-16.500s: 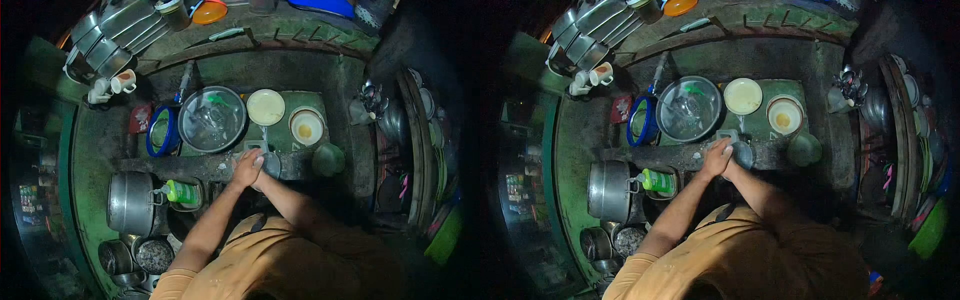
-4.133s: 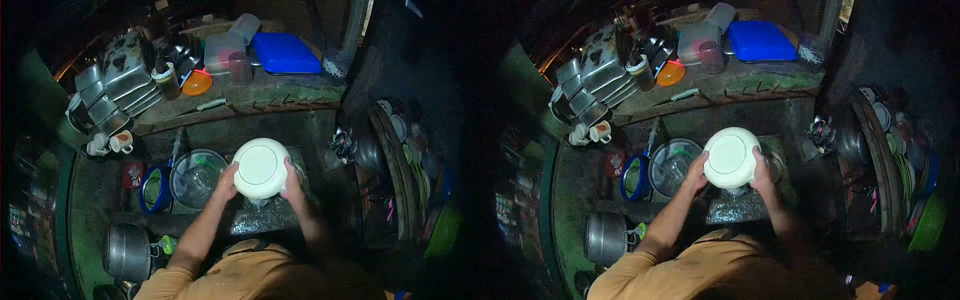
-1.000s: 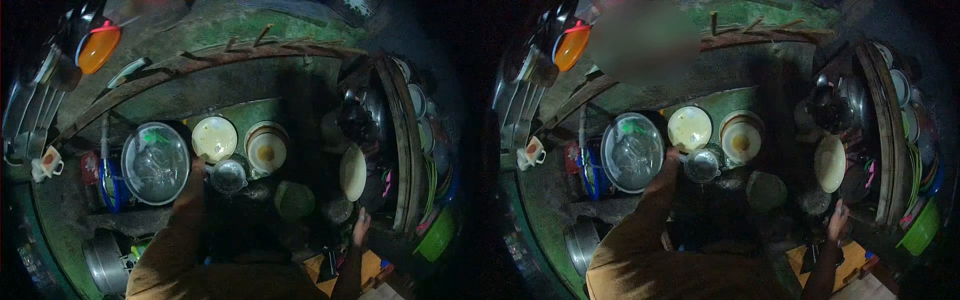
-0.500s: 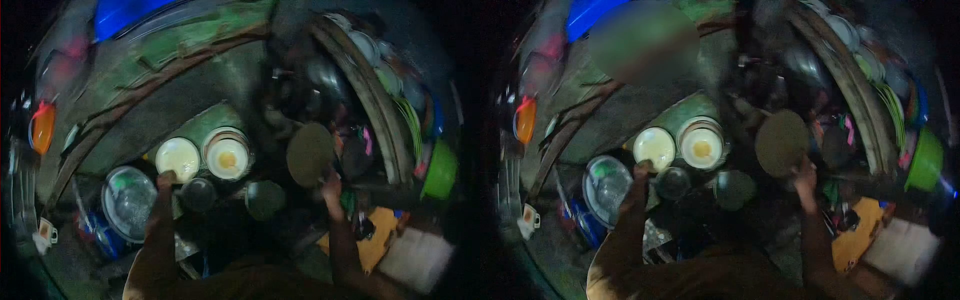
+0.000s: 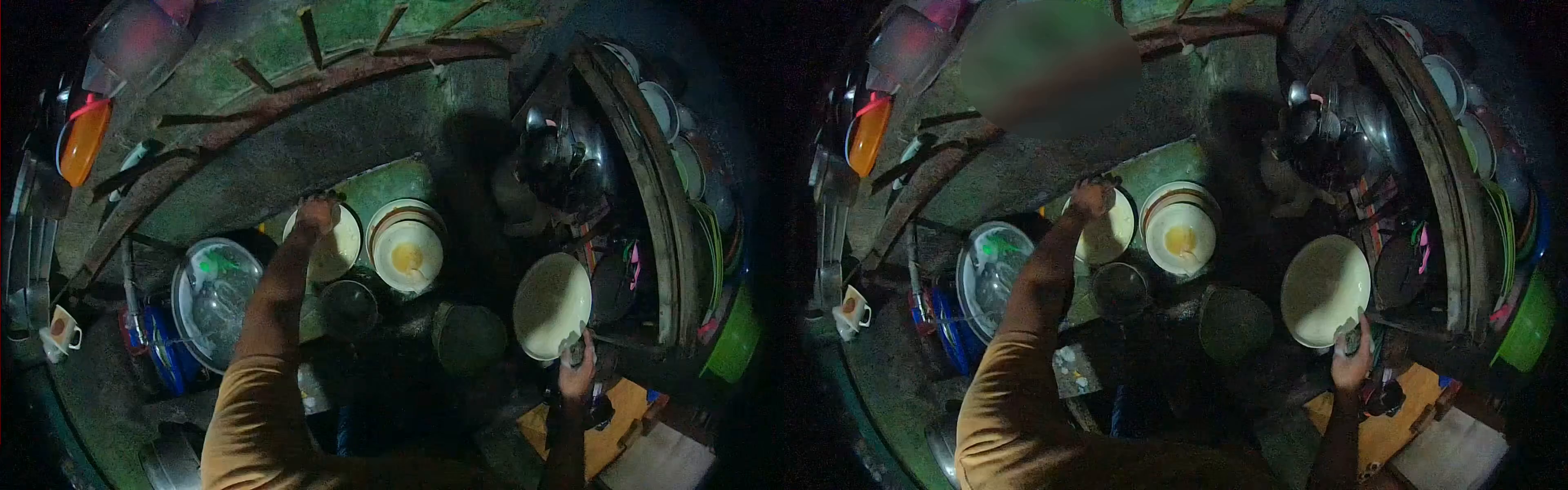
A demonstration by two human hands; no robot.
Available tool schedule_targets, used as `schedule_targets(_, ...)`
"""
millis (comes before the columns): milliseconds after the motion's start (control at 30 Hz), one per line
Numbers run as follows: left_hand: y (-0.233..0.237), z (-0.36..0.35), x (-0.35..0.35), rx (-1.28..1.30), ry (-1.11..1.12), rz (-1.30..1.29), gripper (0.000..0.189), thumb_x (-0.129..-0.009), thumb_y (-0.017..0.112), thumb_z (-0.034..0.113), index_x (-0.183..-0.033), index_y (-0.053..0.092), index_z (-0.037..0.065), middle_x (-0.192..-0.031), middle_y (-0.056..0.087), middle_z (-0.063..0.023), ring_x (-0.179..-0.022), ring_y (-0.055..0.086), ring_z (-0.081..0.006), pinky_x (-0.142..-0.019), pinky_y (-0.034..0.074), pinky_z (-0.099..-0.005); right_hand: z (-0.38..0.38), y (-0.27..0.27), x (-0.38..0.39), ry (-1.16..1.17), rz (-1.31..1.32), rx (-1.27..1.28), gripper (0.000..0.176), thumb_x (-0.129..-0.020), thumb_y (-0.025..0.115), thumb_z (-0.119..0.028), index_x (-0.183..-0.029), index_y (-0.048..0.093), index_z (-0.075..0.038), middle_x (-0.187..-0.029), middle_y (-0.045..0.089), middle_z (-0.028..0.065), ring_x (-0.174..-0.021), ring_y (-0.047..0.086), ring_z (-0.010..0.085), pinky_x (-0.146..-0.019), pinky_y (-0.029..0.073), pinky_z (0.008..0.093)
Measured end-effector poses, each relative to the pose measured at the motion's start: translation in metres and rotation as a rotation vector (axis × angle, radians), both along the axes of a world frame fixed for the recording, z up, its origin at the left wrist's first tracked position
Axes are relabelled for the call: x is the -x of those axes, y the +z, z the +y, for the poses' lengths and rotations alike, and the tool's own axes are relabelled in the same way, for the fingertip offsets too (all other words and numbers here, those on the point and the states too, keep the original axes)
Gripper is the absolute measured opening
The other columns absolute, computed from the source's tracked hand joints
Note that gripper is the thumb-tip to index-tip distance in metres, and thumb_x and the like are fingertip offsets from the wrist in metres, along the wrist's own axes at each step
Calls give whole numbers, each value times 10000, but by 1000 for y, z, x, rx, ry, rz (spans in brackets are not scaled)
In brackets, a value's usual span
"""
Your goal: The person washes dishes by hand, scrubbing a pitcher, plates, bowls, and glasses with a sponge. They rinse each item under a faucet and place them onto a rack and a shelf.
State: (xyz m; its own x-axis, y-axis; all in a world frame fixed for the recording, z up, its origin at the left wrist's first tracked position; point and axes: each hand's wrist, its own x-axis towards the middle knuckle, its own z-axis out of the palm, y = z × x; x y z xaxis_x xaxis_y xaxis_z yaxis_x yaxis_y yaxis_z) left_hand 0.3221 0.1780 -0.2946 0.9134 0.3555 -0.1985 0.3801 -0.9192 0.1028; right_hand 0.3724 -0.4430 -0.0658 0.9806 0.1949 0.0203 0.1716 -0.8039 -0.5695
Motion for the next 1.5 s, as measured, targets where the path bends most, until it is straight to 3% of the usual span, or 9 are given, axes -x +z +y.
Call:
schedule_targets(200, -113, 55, 22, -94, -344, -149, 326, -824, 634, 307, -995, 675, 33, -962, 655, -166, -892, 627, -356, -740, 479, -532, -27, -6, 31, -54, -65, 184, 537, -837, 666, -115, -1342, 493, -64, -1242, 578, 209, -1167, 543, 343, -986, 408, 409)
schedule_targets(400, 20, 21, 25, -93, -199, 382, 398, -850, 619, 294, -1138, 602, 20, -1007, 648, -182, -870, 638, -313, -761, 504, -477, -46, -16, 42, -56, -69, 168, 522, -822, 654, -87, -1317, 501, -26, -1261, 555, 216, -1165, 524, 339, -1003, 391, 410)
schedule_targets(500, -94, 75, 38, 119, -282, 111, 466, -885, 582, 308, -1236, 523, 7, -1097, 614, -187, -903, 644, -315, -812, 507, -463, -30, -15, 45, -1, -105, 70, 532, -815, 657, -49, -1321, 493, -25, -1273, 550, 213, -1174, 524, 343, -1018, 378, 407)
schedule_targets(633, 86, 33, 52, 464, 234, -84, 373, -840, 576, 219, -1171, 580, 49, -1049, 617, -209, -917, 624, -303, -817, 484, -496, 17, 23, 48, -50, 46, 107, 533, -840, 651, -43, -1340, 469, -17, -1296, 538, 203, -1202, 506, 325, -1019, 377, 402)
schedule_targets(867, 133, 2, 138, 1404, 962, -560, 383, -783, 508, 50, -1165, 534, 32, -817, 623, -66, -615, 597, -152, -406, 445, -259, 44, 9, 38, 355, -301, 193, 358, -831, 668, -147, -1166, 605, -37, -1081, 620, 173, -1010, 605, 325, -881, 474, 425)
schedule_targets(1233, 259, -178, 268, 2079, 1001, -935, 583, -931, 596, 384, -1365, 364, 72, -1246, 544, -146, -1129, 566, -273, -905, 514, -429, 371, 100, 168, 1347, 6, 420, 345, -804, 649, -304, -1053, 645, -65, -1069, 642, 205, -941, 638, 378, -845, 496, 464)
schedule_targets(1367, 281, -191, 341, 1252, 471, -966, 666, -919, 589, 448, -1383, 336, 44, -1306, 490, -174, -1184, 512, -313, -960, 471, -458, 388, 74, 217, 1658, 118, 604, 392, -799, 623, -188, -1191, 611, -183, -1054, 649, 181, -1023, 618, 344, -885, 489, 474)
schedule_targets(1433, 263, -190, 367, 2211, 795, -1040, 713, -907, 579, 491, -1400, 319, 45, -1361, 435, -180, -1218, 474, -339, -990, 442, -477, 389, 72, 237, 1789, -95, 452, 312, -790, 602, -179, -1097, 658, -179, -986, 670, 165, -955, 644, 338, -835, 511, 460)
schedule_targets(1500, 234, -206, 392, 1913, 1055, -1071, 718, -908, 569, 500, -1405, 314, 49, -1378, 415, -182, -1240, 452, -345, -1008, 420, -496, 419, 82, 258, 1714, 77, 730, 264, -794, 605, -201, -1045, 677, -162, -1118, 640, 159, -1008, 621, 344, -852, 504, 465)
